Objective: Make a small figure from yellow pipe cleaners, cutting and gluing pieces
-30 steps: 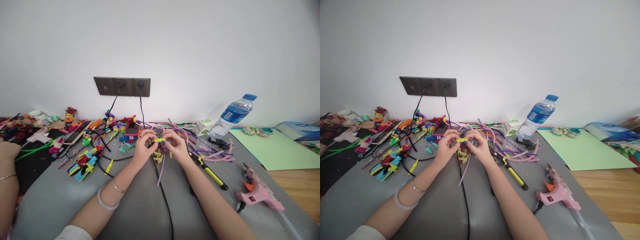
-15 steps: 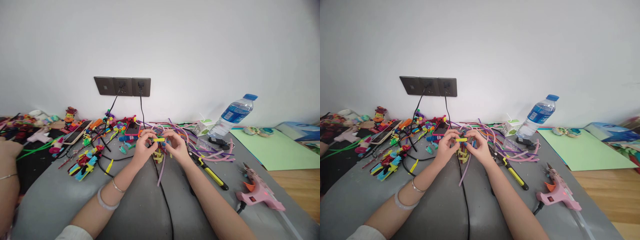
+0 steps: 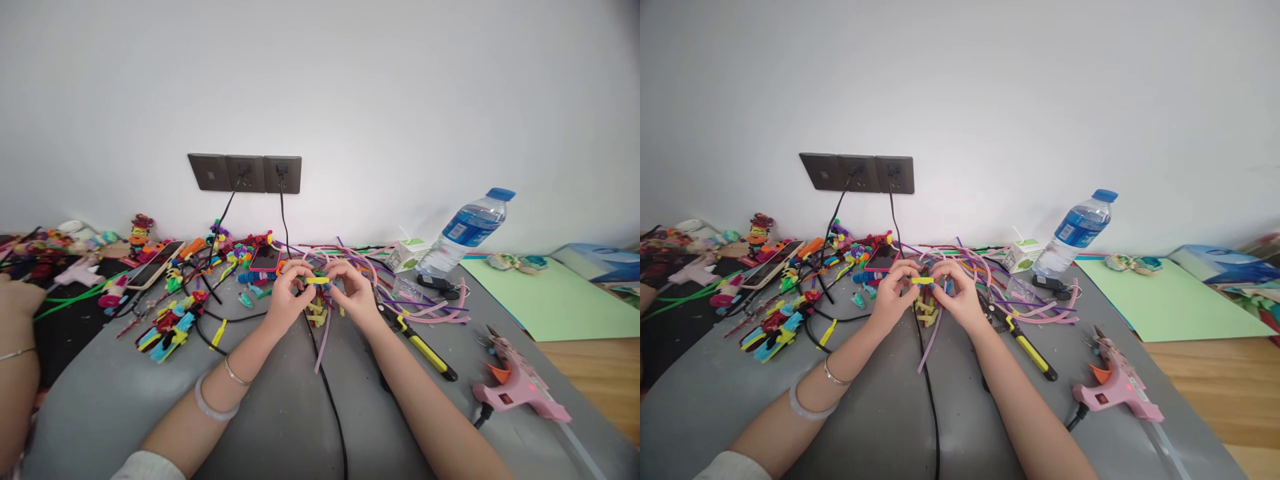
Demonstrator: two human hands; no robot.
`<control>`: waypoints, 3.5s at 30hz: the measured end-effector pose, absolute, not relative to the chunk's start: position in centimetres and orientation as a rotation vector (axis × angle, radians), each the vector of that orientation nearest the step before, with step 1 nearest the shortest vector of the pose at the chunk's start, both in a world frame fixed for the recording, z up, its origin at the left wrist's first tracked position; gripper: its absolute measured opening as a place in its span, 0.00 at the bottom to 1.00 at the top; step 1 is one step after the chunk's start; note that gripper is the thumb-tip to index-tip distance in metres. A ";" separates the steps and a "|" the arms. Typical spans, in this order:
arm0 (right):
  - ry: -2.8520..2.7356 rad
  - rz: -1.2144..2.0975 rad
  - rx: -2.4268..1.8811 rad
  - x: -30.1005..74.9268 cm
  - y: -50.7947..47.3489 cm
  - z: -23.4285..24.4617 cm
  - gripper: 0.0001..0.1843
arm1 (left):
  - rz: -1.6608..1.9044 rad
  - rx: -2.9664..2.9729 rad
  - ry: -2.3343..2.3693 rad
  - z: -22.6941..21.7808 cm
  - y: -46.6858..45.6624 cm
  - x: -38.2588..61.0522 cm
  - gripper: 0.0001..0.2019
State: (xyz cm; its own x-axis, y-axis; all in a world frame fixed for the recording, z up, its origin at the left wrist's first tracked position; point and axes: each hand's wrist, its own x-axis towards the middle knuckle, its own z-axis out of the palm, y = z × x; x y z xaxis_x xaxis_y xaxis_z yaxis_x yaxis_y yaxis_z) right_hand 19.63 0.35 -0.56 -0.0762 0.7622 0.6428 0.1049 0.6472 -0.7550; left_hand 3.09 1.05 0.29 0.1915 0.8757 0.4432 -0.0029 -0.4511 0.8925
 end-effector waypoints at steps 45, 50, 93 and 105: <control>-1.454 0.688 -0.733 19.7 0.4 -0.6 0.01 | 1.412 1.712 0.726 -0.3 1.4 3.0 0.02; -1.457 0.700 -0.733 19.7 0.4 -0.6 0.01 | 1.425 1.713 0.742 -0.3 1.4 3.0 0.03; -1.523 0.709 -0.738 19.6 0.4 -0.7 0.06 | 1.376 1.811 0.758 -0.1 1.2 3.0 0.07; -1.491 0.696 -0.739 19.6 0.4 -0.4 0.06 | 1.441 1.842 0.767 -0.5 1.6 2.7 0.07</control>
